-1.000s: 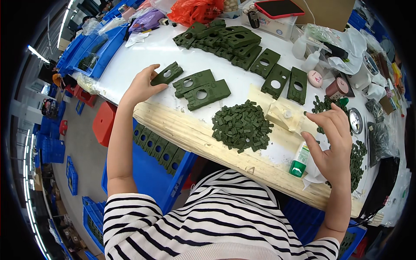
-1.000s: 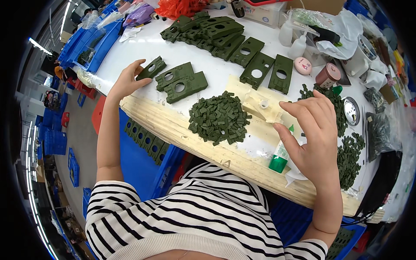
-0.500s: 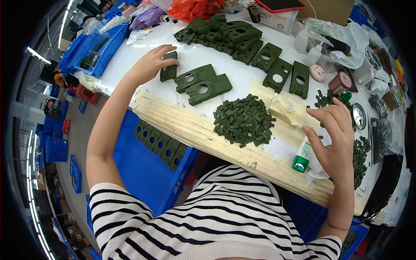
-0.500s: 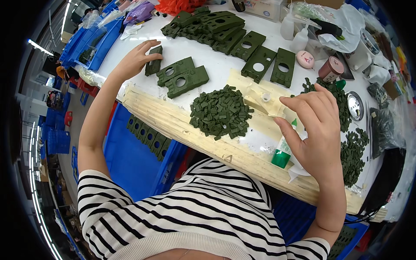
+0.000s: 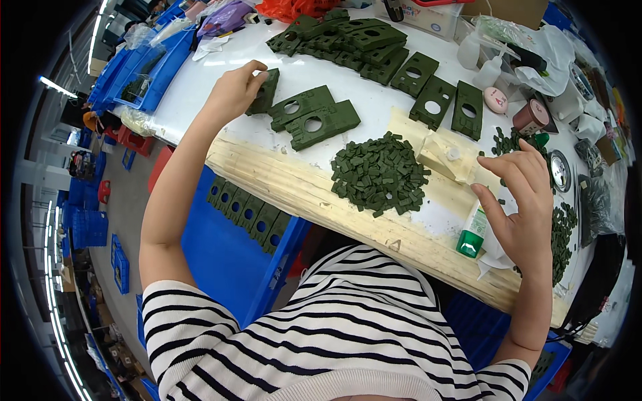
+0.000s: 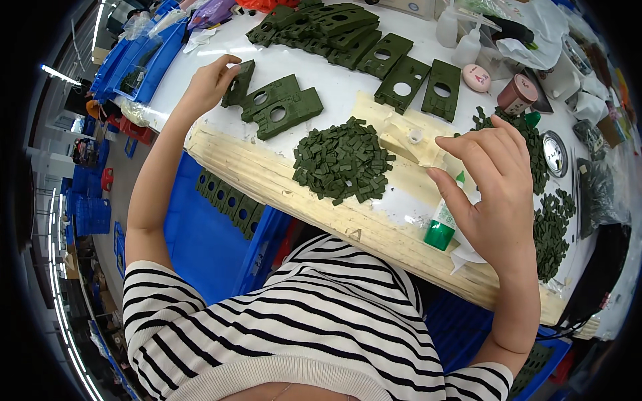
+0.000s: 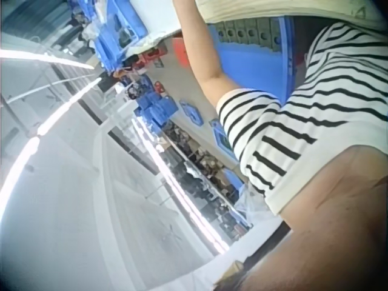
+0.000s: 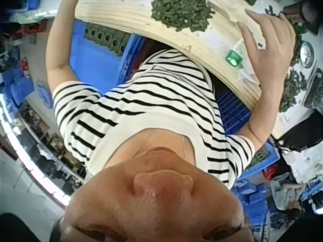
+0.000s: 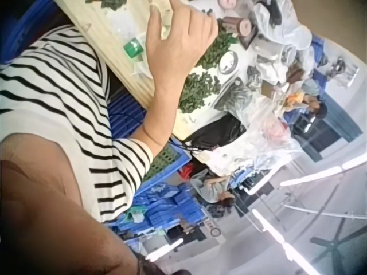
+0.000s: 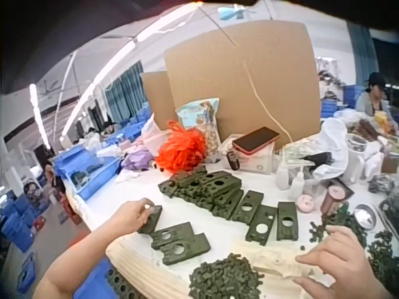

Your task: Assembling plastic toy tank models by gluing components together.

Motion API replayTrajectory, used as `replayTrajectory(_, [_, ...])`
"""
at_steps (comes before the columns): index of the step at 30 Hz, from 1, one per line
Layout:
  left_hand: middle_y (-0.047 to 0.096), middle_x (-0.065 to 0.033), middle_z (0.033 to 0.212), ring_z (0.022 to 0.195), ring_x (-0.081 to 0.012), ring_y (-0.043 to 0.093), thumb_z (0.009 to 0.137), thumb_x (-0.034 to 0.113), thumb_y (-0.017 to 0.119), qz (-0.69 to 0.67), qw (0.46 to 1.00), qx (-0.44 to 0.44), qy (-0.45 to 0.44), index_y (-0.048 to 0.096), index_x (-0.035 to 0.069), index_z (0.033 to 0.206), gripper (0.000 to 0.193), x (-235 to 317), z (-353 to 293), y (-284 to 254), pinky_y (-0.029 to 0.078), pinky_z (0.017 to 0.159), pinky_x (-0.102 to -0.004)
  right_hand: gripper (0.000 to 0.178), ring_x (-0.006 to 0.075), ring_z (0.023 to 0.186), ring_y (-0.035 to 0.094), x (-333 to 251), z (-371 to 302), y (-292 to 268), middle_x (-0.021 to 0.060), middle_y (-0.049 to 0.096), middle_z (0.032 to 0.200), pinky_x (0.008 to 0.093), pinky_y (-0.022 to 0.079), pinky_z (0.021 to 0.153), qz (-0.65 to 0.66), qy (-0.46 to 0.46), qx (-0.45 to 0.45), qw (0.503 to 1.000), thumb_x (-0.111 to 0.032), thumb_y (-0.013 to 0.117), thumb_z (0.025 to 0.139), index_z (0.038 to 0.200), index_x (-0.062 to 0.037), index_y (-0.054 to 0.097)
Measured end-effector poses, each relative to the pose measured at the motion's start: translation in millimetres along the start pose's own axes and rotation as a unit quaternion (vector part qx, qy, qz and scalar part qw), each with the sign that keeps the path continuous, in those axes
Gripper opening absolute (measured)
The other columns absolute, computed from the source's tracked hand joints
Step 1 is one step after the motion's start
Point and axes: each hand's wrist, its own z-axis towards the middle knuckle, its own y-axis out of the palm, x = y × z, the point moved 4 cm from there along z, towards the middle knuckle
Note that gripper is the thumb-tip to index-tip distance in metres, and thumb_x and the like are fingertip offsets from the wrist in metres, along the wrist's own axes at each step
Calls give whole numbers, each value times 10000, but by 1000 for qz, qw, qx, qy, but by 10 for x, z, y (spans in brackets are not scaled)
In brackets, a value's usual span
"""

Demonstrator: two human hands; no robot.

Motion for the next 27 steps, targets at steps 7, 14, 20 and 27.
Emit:
replayTrajectory(7, [656,-213,824,853,-403,627,1001,432,389,172,984,-37,36,522,50,1163,436,458,-326,134,440,839,-529,235,270,825,587,-1,-8,-3,93,602,826,465,425,970,-6,2,-9,1000,-110,752,729,925,-26,654])
replayTrajectory(14, [616,-188,990,982,-360,577,957,539,438,128,989,16,72,505,72,1114,497,512,-531,187,340,997,-546,236,260,808,587,-3,-13,-1,89,597,813,463,425,971,-6,-2,-6,1000,-111,755,728,925,-29,656])
replayTrajectory(20, [553,-150,1068,943,-313,543,836,624,592,145,984,-34,101,533,84,1066,590,556,-559,242,272,1030,-566,231,259,810,587,-10,-16,-5,90,596,808,462,421,977,-7,4,-11,1000,-112,754,733,924,-26,657])
replayTrajectory(27, [549,-149,1028,865,-271,557,786,481,703,83,983,-129,102,604,62,1004,482,598,-447,172,364,930,-541,223,265,813,587,-4,-11,28,94,606,823,457,417,984,-7,-3,-14,1000,-107,750,737,920,-20,659])
